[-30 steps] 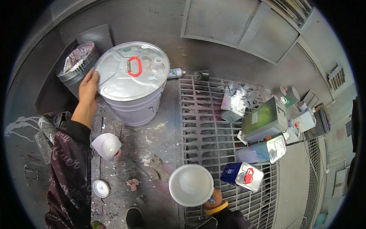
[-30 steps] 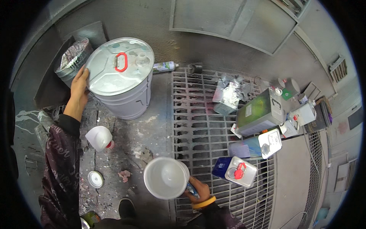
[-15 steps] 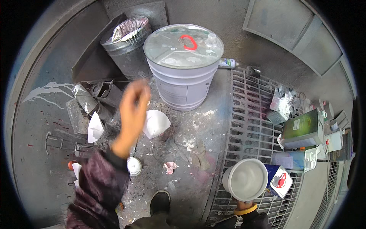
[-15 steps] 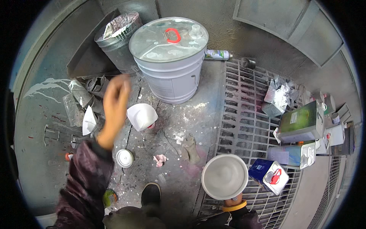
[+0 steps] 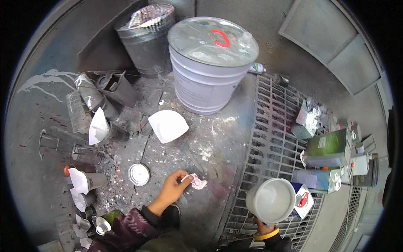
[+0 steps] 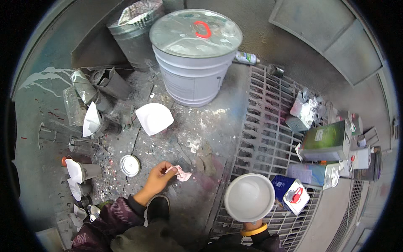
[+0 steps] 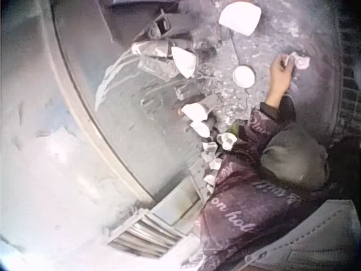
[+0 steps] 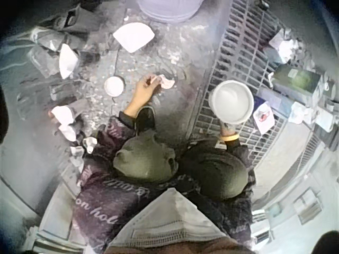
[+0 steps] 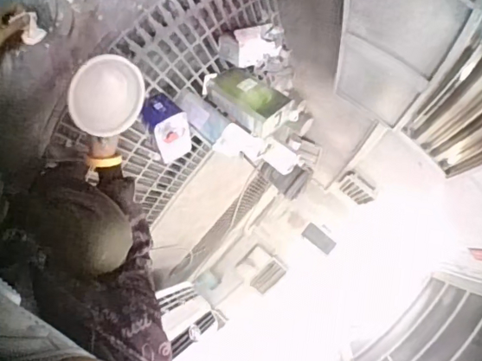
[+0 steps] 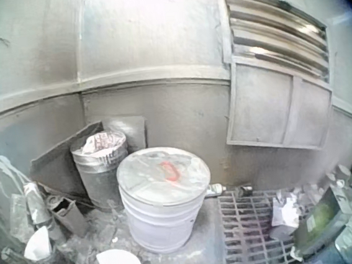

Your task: The person opens a large bucket, pours white paint into a spray gun cup, wipes the cup interior with a cloth, and secures the lid. The person then walks to a control panel and presses a button.

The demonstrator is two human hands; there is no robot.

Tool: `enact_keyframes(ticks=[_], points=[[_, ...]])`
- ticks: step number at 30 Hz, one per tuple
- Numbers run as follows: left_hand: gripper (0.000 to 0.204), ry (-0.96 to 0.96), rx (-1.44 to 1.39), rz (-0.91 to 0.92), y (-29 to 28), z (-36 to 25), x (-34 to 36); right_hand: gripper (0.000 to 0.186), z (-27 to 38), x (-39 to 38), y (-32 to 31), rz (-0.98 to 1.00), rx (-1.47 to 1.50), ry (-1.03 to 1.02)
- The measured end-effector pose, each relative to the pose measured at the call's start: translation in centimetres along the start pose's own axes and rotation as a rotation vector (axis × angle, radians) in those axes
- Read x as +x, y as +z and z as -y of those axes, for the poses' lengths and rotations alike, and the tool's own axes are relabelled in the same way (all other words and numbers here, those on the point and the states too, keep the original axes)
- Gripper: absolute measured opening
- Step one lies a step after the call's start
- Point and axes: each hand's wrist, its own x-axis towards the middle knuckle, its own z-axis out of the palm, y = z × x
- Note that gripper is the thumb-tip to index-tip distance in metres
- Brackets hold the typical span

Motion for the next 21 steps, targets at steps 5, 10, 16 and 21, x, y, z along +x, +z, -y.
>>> enact_keyframes(ticks=[5, 10, 16, 21], points=[[0.005, -0.022, -0.168, 0.276, -0.4, -5.2, 0.3, 0.039, -0.8, 0.9, 1.6, -0.004, 0.033, -0.064], [0.018, -0.049, 0.262, 0.175, -3.3, -7.3, -0.1, 0.039, -1.0, 0.1, 1.7, -0.040, -0.042, 0.034], [0.018, -0.191, 0.384, 0.071, -8.8, -7.0, -0.8, 0.037, -1.4, 0.1, 1.4, -0.135, 0.174, 0.095], [0.020, -0.223, 0.163, -0.019, -12.1, -7.2, -1.6, 0.047, -2.6, -0.8, 0.5, -0.262, 0.055, 0.056]])
